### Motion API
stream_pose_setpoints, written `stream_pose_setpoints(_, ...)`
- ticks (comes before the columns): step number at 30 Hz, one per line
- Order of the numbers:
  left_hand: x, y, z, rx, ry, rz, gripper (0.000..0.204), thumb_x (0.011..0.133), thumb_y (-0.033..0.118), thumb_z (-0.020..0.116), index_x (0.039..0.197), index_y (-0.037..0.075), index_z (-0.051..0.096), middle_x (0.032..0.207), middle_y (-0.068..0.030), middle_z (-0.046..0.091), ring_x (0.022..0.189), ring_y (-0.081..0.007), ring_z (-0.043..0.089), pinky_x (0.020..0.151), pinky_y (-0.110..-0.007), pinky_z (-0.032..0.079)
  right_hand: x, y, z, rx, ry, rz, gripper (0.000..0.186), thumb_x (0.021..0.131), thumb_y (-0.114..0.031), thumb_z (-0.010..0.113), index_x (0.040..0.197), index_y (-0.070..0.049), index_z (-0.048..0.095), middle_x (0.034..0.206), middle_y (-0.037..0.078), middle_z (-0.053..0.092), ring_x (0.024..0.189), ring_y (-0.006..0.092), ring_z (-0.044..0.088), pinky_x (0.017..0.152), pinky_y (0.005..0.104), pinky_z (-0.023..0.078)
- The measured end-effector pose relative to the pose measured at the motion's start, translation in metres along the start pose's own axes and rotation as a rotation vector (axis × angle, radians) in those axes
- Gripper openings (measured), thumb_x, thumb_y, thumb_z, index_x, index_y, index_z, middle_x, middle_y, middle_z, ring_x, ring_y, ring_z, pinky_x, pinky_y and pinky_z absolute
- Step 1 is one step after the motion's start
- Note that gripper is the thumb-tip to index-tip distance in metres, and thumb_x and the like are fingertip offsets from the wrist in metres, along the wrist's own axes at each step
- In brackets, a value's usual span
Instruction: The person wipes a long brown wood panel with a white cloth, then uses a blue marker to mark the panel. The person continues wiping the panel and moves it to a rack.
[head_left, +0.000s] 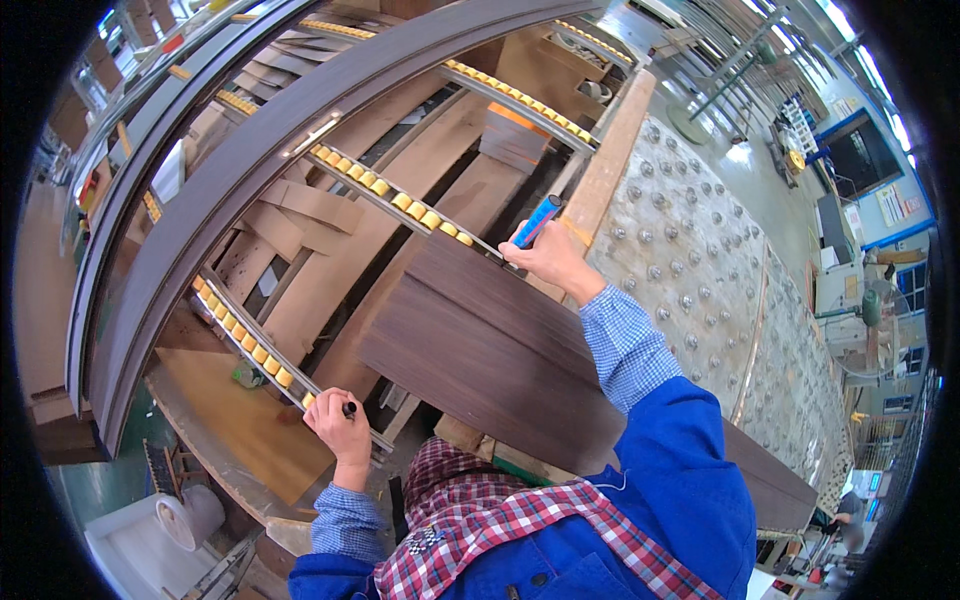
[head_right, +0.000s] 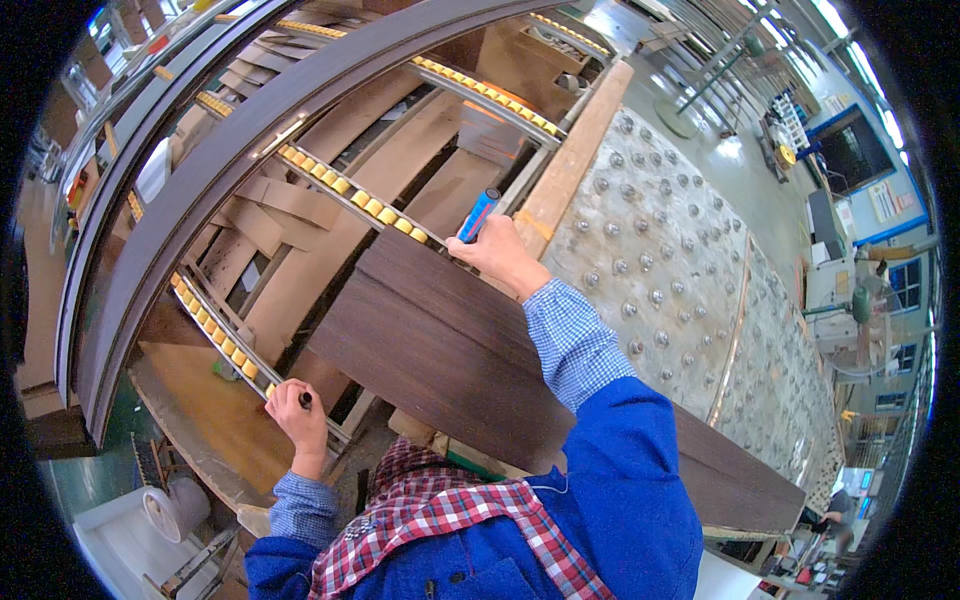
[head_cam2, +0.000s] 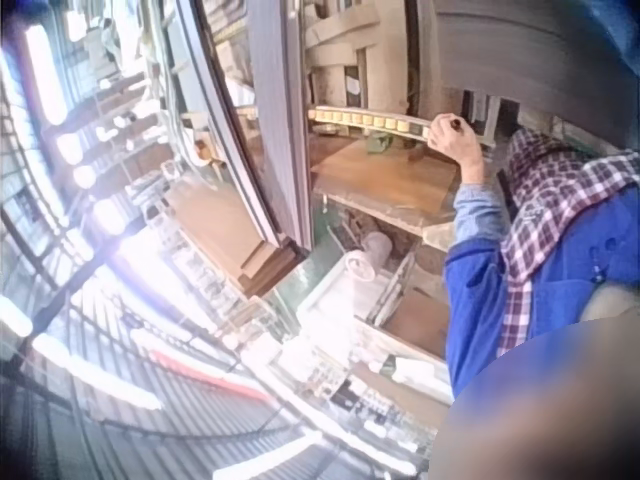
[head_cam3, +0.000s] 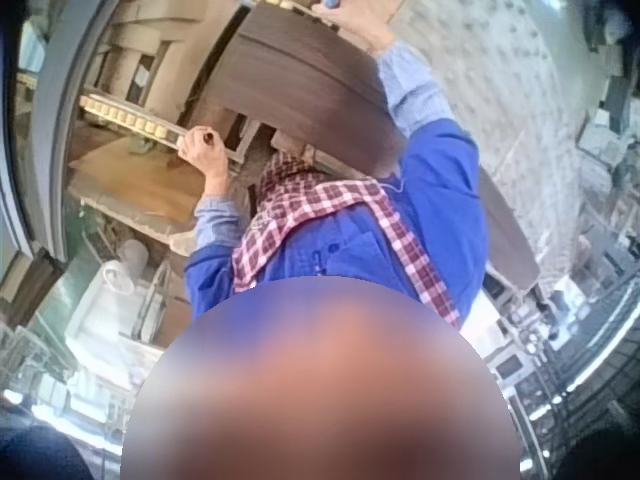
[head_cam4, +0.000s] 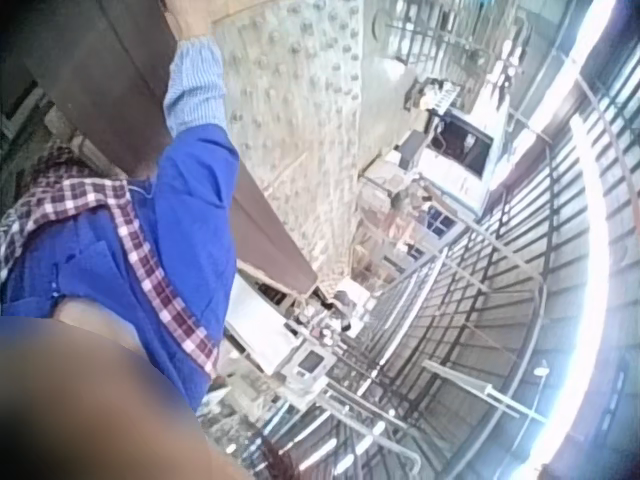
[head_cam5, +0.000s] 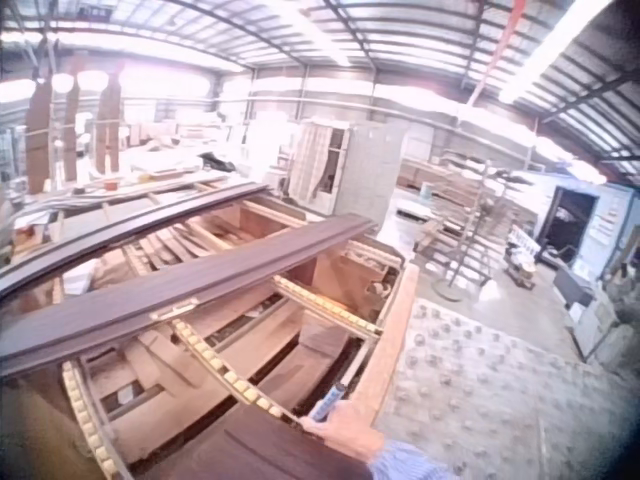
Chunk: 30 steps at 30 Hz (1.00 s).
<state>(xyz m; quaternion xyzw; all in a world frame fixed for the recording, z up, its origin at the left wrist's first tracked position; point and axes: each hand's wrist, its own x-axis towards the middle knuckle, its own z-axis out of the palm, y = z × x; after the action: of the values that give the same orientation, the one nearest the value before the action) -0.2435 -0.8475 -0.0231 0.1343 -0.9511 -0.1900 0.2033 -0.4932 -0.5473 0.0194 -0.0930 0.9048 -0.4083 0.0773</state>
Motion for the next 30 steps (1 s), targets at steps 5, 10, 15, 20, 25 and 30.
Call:
stream_pose_setpoints(5,-0.007,0.009,0.000,0.019,0.066,0.073,0.016,0.073,0.003,0.064,0.072,0.008,0.049,0.084,-0.0039,0.056,0.086,-0.0234,0.052,0.081,-0.036,0.034,-0.054,0.021,-0.039,0.107,0.041,-0.014,0.035,0.068,-0.026,0.067,0.054,0.000,0.049,0.048,0.011,0.048,0.045,0.0211,0.048,0.048,0.0357,0.041)
stream_pose_setpoints(10,-0.076,0.040,-0.016,0.086,0.080,0.126,0.018,0.077,0.006,0.063,0.070,0.008,0.047,0.083,-0.0048,0.056,0.083,-0.0233,0.051,0.082,-0.037,0.032,-0.109,0.061,-0.082,-0.015,-0.017,0.050,0.036,0.068,-0.029,0.066,0.054,-0.001,0.049,0.048,0.013,0.045,0.043,0.0223,0.044,0.046,0.0373,0.038)
stream_pose_setpoints(15,-0.198,0.072,-0.047,0.152,-0.060,0.027,0.015,0.079,0.009,0.061,0.072,0.008,0.048,0.083,-0.0066,0.054,0.085,-0.0255,0.051,0.084,-0.039,0.031,-0.178,0.125,-0.127,-0.013,0.006,0.030,0.038,0.068,-0.032,0.066,0.055,0.000,0.051,0.049,0.016,0.047,0.044,0.0253,0.046,0.047,0.0383,0.038)
stream_pose_setpoints(20,-0.332,0.108,-0.082,0.296,-0.119,-0.073,0.013,0.076,0.010,0.060,0.075,0.008,0.048,0.085,-0.0081,0.052,0.086,-0.0276,0.049,0.085,-0.041,0.031,-0.246,0.170,-0.175,0.037,-0.021,0.012,0.040,0.068,-0.035,0.065,0.057,0.001,0.052,0.051,0.017,0.051,0.048,0.0293,0.050,0.050,0.0406,0.040)
stream_pose_setpoints(25,-0.382,0.150,-0.096,0.273,-0.208,-0.060,0.013,0.072,0.004,0.060,0.076,0.007,0.049,0.086,-0.0075,0.053,0.086,-0.0270,0.049,0.083,-0.039,0.032,-0.316,0.223,-0.221,0.059,-0.006,0.051,0.038,0.067,-0.034,0.065,0.060,0.000,0.053,0.055,0.018,0.053,0.049,0.0295,0.051,0.051,0.0392,0.041)
stream_pose_setpoints(30,-0.403,0.191,-0.086,0.205,-0.204,0.036,0.013,0.070,0.001,0.059,0.077,0.007,0.049,0.085,-0.0070,0.053,0.086,-0.0263,0.050,0.083,-0.039,0.032,-0.378,0.251,-0.269,-0.017,0.033,0.047,0.037,0.067,-0.034,0.065,0.057,-0.001,0.050,0.054,0.017,0.052,0.049,0.0298,0.050,0.051,0.0401,0.041)
